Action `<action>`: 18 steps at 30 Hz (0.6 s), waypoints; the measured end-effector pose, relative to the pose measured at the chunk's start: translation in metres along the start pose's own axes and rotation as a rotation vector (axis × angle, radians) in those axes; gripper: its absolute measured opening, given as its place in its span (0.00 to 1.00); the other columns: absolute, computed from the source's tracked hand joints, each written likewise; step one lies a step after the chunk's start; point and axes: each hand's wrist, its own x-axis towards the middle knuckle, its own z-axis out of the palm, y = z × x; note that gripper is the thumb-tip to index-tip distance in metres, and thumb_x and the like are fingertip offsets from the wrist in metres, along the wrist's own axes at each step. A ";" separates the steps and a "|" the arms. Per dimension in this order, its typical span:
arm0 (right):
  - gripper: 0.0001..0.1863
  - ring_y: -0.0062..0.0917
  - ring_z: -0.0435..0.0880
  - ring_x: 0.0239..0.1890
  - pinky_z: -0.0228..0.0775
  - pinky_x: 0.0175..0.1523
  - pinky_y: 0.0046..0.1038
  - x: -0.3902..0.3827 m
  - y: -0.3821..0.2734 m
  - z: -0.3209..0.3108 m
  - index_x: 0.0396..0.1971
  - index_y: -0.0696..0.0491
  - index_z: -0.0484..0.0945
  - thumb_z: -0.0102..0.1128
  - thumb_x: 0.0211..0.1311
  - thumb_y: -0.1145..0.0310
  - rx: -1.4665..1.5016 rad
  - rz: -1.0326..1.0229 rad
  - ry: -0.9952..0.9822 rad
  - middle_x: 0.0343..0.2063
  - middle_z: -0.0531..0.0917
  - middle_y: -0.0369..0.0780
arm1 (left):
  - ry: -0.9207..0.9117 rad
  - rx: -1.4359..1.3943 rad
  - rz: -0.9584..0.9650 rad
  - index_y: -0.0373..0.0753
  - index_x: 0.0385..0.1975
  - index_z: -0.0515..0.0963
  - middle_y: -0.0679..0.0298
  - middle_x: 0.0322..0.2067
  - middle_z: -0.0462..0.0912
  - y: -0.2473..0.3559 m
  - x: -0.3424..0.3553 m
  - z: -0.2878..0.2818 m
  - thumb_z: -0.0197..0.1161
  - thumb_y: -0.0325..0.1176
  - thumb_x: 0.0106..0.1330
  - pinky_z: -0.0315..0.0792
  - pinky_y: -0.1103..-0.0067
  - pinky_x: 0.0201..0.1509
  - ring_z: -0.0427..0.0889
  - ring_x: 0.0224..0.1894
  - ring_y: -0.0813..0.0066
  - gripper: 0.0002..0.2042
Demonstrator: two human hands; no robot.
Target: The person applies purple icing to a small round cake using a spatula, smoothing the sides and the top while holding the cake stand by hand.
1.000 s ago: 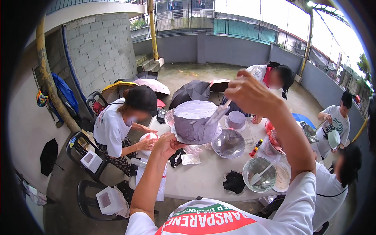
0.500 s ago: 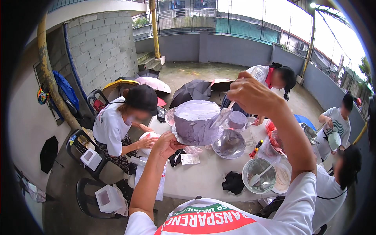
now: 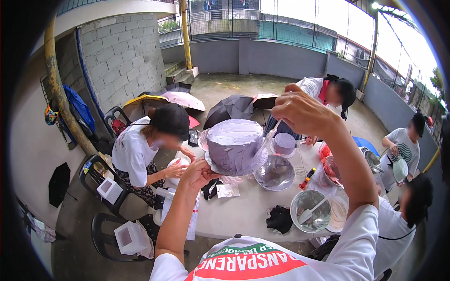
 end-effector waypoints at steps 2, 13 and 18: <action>0.05 0.28 0.78 0.30 0.60 0.54 0.34 0.003 0.004 -0.010 0.20 0.52 0.76 0.59 0.46 0.80 -0.012 0.016 -0.020 0.21 0.77 0.36 | 0.011 0.016 -0.006 0.32 0.38 0.75 0.56 0.33 0.83 0.001 0.000 -0.002 0.52 0.32 0.66 0.83 0.69 0.35 0.85 0.33 0.66 0.10; 0.05 0.28 0.77 0.26 0.60 0.49 0.31 0.001 -0.007 -0.002 0.16 0.53 0.75 0.61 0.43 0.79 0.007 0.027 0.002 0.17 0.77 0.37 | -0.012 0.042 0.022 0.32 0.38 0.75 0.56 0.33 0.82 -0.002 0.003 -0.015 0.51 0.32 0.66 0.83 0.69 0.36 0.84 0.34 0.66 0.10; 0.06 0.29 0.76 0.26 0.58 0.45 0.28 0.003 0.006 -0.018 0.14 0.53 0.74 0.55 0.35 0.82 -0.141 0.028 0.076 0.18 0.77 0.37 | 0.031 0.071 0.006 0.32 0.37 0.76 0.57 0.32 0.83 -0.003 0.003 -0.016 0.51 0.32 0.66 0.83 0.70 0.36 0.84 0.34 0.66 0.10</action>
